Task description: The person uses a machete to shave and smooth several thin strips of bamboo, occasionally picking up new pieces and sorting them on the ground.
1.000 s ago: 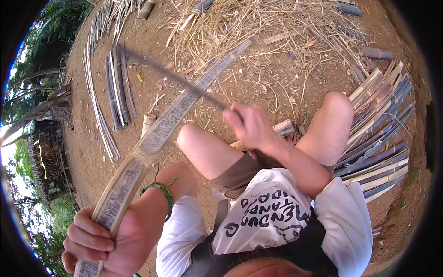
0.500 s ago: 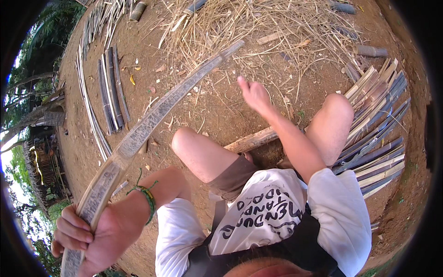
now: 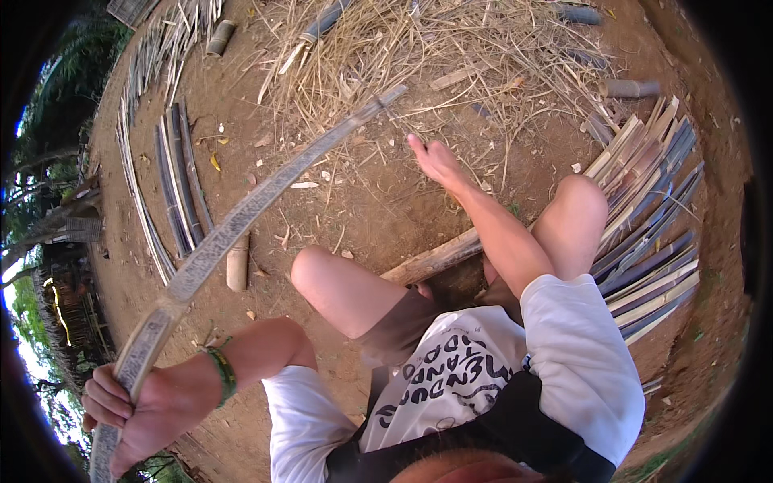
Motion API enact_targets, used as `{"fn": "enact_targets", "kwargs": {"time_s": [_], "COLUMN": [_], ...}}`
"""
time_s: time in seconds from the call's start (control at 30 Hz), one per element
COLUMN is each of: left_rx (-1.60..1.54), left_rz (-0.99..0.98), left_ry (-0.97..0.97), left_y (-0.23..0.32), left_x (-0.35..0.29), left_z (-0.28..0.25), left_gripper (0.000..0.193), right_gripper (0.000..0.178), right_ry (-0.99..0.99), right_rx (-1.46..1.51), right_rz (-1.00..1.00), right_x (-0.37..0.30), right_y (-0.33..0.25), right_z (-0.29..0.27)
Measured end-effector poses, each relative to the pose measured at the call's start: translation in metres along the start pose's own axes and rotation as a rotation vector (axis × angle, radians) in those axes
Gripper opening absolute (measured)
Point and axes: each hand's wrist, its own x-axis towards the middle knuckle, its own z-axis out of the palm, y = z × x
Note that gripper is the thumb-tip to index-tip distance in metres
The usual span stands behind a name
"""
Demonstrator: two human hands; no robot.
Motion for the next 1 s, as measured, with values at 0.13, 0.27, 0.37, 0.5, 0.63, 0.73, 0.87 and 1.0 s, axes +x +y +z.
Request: {"fn": "enact_targets", "kwargs": {"time_s": [0.13, 0.27, 0.37, 0.5, 0.63, 0.73, 0.87, 1.0], "left_rx": [0.065, 0.086, 0.196, 0.192, 0.082, 0.130, 0.155, 0.249], "left_rz": [0.012, -0.023, 0.028, -0.014, -0.003, 0.009, 0.025, 0.087], "left_ry": [0.046, 0.072, 0.071, 0.168, 0.043, 0.061, 0.130, 0.108], "left_y": [0.001, -0.016, -0.010, -0.019, -0.007, -0.009, -0.025, -0.016], "left_x": [0.012, 0.018, 0.016, 0.018, 0.018, 0.014, 0.021, 0.014], "left_z": [-0.003, 0.011, -0.002, 0.010, -0.002, 0.000, 0.017, 0.007], "left_gripper": [0.075, 0.076, 0.076, 0.075, 0.074, 0.073, 0.075, 0.074], "right_gripper": [0.068, 0.080, 0.082, 0.082, 0.080, 0.081, 0.085, 0.088], "right_ry": [0.205, 0.198, 0.063, 0.122, 0.110, 0.068, 0.230, 0.030], "right_rx": [-0.164, -0.165, -0.186, -0.229, -0.232, -0.213, -0.180, -0.297], "right_rz": [-0.446, -0.072, -0.131, 0.012, -0.015, -0.184, 0.191, 0.080], "right_x": [0.003, 0.038, 0.008, 0.021, 0.035, 0.021, 0.071, 0.045], "right_y": [0.022, 0.056, 0.021, 0.059, 0.027, 0.046, 0.096, 0.056], "right_z": [0.021, 0.004, 0.002, 0.002, -0.007, -0.003, -0.013, -0.021]}}
